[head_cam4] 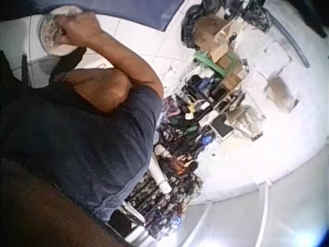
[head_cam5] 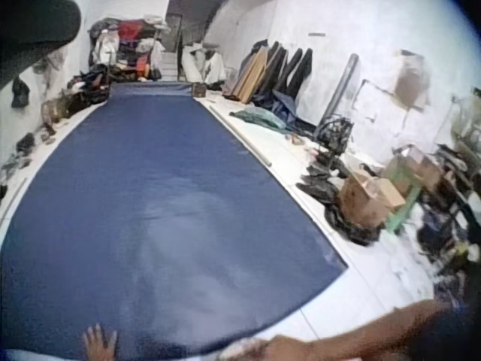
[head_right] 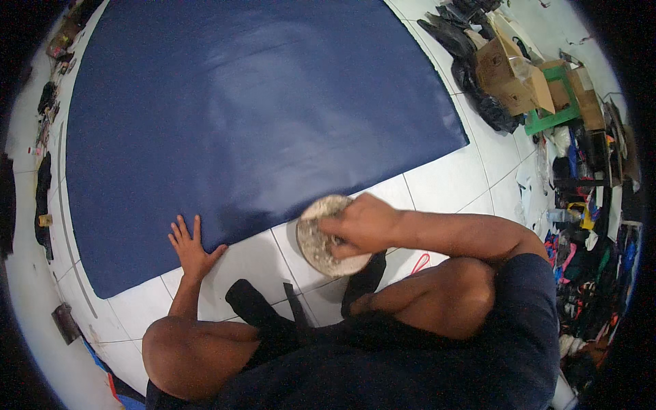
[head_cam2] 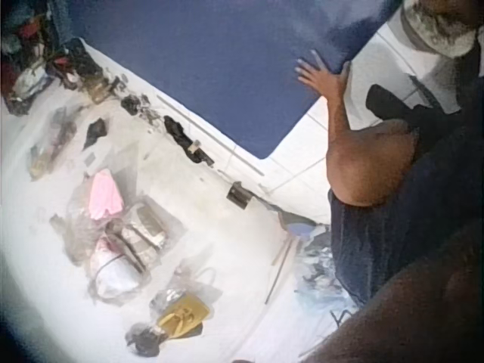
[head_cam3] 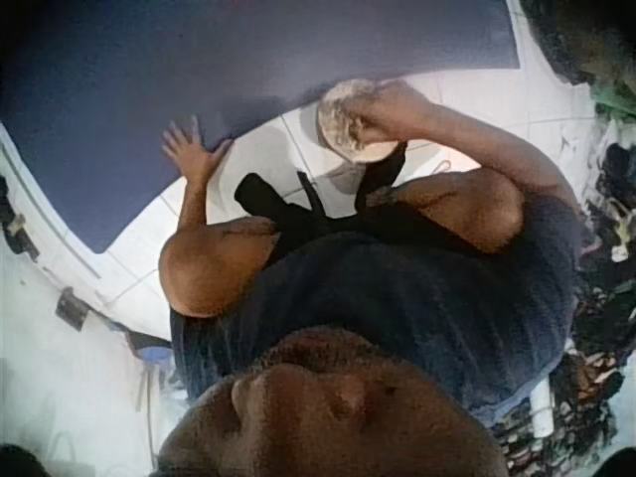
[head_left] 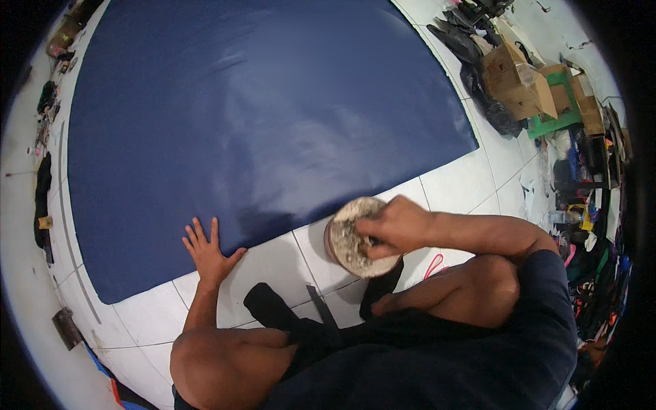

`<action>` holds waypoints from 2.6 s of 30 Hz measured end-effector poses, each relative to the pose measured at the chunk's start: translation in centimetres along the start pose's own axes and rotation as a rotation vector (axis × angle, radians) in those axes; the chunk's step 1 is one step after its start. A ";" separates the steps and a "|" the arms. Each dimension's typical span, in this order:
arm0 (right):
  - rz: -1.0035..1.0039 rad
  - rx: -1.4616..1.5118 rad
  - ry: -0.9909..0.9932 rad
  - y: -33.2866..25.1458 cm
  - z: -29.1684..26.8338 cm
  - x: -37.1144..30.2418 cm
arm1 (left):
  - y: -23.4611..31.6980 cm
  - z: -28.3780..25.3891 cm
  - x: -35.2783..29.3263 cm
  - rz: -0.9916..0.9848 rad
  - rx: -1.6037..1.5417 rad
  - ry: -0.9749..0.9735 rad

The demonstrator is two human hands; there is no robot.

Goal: The person uses shears to cut through a large blue textile sheet on the floor, using a wooden pole to help align the cut.

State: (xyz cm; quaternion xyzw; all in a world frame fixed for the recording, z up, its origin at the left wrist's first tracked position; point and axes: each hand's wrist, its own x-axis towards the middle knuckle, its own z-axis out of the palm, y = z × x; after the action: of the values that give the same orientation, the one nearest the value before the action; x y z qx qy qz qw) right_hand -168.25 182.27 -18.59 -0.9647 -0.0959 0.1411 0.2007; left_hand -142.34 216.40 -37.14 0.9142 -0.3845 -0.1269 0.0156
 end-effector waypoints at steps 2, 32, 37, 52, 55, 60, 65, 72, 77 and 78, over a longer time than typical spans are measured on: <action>0.092 0.028 0.057 1.4 -1.1 0.8 | -0.1 0.1 0.0 -0.008 0.009 -0.021; 0.584 0.975 0.055 -10.2 -18.3 -20.4 | 23.0 -42.1 -2.2 -0.316 -0.657 -0.656; 1.119 0.918 -0.211 -5.0 -23.4 -33.1 | 24.7 -48.1 -4.8 -0.517 -0.425 -0.867; 1.686 0.938 0.257 20.0 -40.1 -42.3 | 41.8 -63.8 39.7 -0.343 -0.631 -0.580; 1.667 0.977 0.168 23.5 -43.0 -39.0 | 50.1 -74.7 54.0 -0.379 -0.893 -0.518; 1.603 0.974 0.163 36.0 -47.7 -34.3 | 58.2 -77.1 70.7 -0.248 -0.835 -0.345; 1.446 0.816 0.055 57.2 -57.5 -33.4 | 56.0 -73.0 76.2 -0.412 -0.624 -0.415; 1.350 0.404 0.553 93.2 -85.2 -30.0 | 60.4 -69.3 75.5 -0.768 -0.725 -0.777; 1.092 0.398 0.844 109.8 -102.8 -18.9 | 60.8 -69.7 84.2 -0.696 -0.521 -0.890; 1.139 0.393 0.794 111.9 -102.8 -16.8 | 59.9 -69.4 87.7 -0.520 -0.448 -0.806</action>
State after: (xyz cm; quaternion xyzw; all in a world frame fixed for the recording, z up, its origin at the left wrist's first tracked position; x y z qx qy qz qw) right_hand -137.76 40.35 29.42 -0.7896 0.5291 -0.1226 0.2854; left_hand -108.36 107.42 18.24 0.8324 -0.0840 -0.5469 0.0294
